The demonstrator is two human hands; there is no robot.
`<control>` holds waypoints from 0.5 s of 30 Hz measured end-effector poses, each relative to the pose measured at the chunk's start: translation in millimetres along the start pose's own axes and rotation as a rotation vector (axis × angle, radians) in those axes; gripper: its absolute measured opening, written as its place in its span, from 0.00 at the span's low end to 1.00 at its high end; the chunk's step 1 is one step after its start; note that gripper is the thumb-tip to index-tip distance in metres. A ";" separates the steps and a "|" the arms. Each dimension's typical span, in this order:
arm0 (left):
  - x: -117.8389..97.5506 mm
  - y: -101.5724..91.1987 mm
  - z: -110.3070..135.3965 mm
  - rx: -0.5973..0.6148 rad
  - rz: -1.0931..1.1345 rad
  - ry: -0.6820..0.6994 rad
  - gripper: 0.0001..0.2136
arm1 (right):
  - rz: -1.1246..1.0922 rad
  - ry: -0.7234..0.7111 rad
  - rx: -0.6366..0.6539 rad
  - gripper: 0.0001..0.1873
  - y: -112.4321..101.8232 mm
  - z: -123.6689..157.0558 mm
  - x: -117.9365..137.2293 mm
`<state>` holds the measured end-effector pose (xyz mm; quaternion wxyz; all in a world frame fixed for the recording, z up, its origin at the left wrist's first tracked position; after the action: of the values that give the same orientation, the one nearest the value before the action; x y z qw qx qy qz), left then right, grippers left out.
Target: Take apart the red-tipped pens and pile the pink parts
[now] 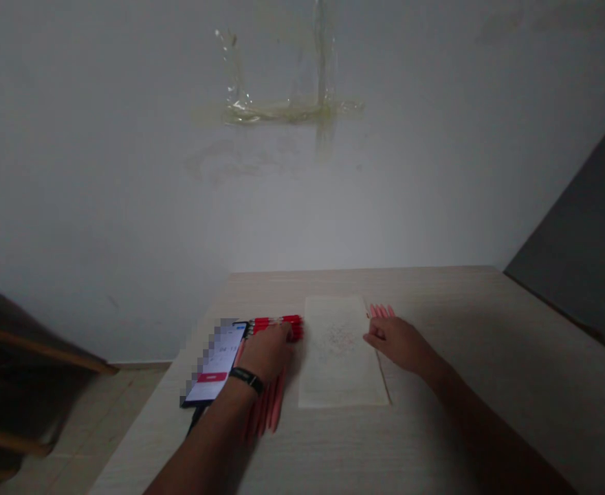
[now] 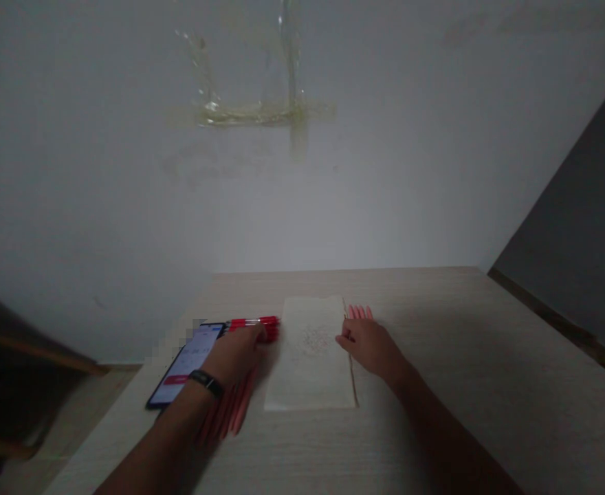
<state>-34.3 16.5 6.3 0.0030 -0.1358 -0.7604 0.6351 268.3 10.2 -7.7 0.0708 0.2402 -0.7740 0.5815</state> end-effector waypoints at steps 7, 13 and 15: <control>-6.6 -4.2 1.6 0.011 -0.005 -0.007 0.10 | -0.013 -0.042 0.045 0.13 0.8 2.0 10.6; -9.5 -6.1 1.4 0.038 -0.011 0.008 0.11 | -0.001 -0.029 0.052 0.14 0.2 1.6 11.9; -10.0 -5.7 1.1 0.051 -0.008 0.007 0.11 | -0.017 -0.042 0.038 0.14 0.9 1.7 11.0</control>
<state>-26.0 12.4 13.2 0.0115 -0.1348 -0.7444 0.6539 258.5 5.7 -4.7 0.0547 0.2604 -0.7620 0.5904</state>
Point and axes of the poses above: each hand's wrist, its own z-axis away from the middle knuckle, its own y-axis out of the palm, x = y × z, the point moved 1 cm from there along -z, towards the middle knuckle, and after that the axes turned 15 degrees about -x, right-handed, at the moved point
